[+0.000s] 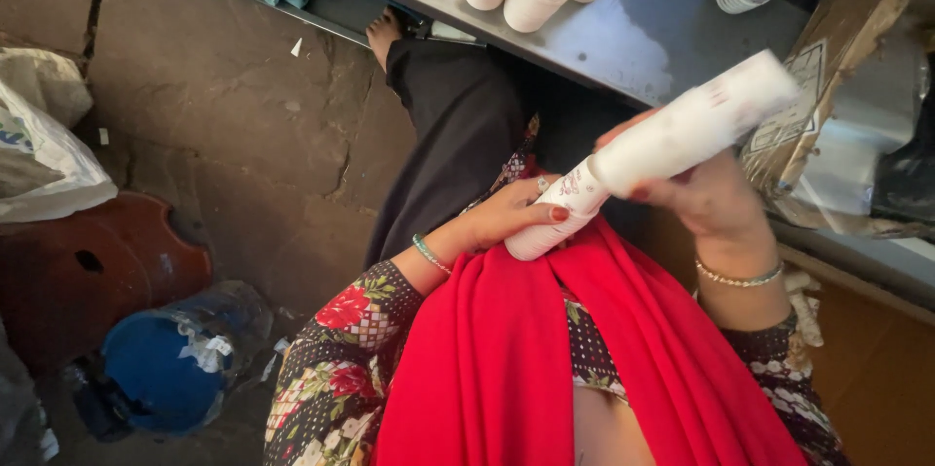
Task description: Sorting and packing paper cups into plastic sleeves near an industrial machine.
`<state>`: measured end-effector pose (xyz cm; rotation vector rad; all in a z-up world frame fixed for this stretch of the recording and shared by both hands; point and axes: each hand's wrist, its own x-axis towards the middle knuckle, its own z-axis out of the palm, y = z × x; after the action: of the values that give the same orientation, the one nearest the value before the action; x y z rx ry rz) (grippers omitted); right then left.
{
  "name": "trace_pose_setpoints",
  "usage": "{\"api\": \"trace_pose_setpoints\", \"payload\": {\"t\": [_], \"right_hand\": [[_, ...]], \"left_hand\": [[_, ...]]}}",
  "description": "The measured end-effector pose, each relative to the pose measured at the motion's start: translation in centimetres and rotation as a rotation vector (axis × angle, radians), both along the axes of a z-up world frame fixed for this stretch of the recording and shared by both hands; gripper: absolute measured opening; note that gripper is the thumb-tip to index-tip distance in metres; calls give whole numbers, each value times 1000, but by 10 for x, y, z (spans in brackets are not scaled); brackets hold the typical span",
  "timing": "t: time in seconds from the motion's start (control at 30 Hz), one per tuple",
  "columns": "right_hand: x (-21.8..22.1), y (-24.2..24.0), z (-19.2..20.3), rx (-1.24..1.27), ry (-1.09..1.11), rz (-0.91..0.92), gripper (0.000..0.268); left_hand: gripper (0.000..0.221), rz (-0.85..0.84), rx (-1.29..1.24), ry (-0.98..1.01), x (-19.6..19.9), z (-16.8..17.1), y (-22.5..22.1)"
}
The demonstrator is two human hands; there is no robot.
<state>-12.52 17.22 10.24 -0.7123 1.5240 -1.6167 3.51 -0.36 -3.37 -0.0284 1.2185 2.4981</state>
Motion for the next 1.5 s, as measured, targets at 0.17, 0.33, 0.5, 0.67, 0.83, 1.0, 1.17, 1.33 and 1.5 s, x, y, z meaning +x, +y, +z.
{"api": "trace_pose_setpoints", "payload": {"t": [0.17,0.33,0.5,0.67,0.83,1.0,1.17,1.33,1.5], "right_hand": [[9,-5,-5,127,98,203,54],[-4,-21,24,132,244,201,55],[-22,-50,51,78,716,-95,52],[-50,-69,22,172,838,-131,52],[-69,-80,17,162,847,-121,56],[-78,-81,13,162,787,-79,54],[-79,-78,20,175,701,-75,52],[-52,-101,71,153,517,-98,50],[-61,-93,53,120,657,-54,52]], "left_hand": [[71,-181,-414,193,2,21,-30],[68,-46,-881,219,-30,37,-39],[61,683,-1189,419,-94,58,-36],[47,799,-1452,286,-107,19,-32],[21,820,-1380,187,-104,25,-47],[36,768,-939,102,-107,58,-65],[48,689,-686,92,-114,55,-64],[54,664,-654,89,-119,54,-62],[51,663,-678,106,-122,58,-60]]}}
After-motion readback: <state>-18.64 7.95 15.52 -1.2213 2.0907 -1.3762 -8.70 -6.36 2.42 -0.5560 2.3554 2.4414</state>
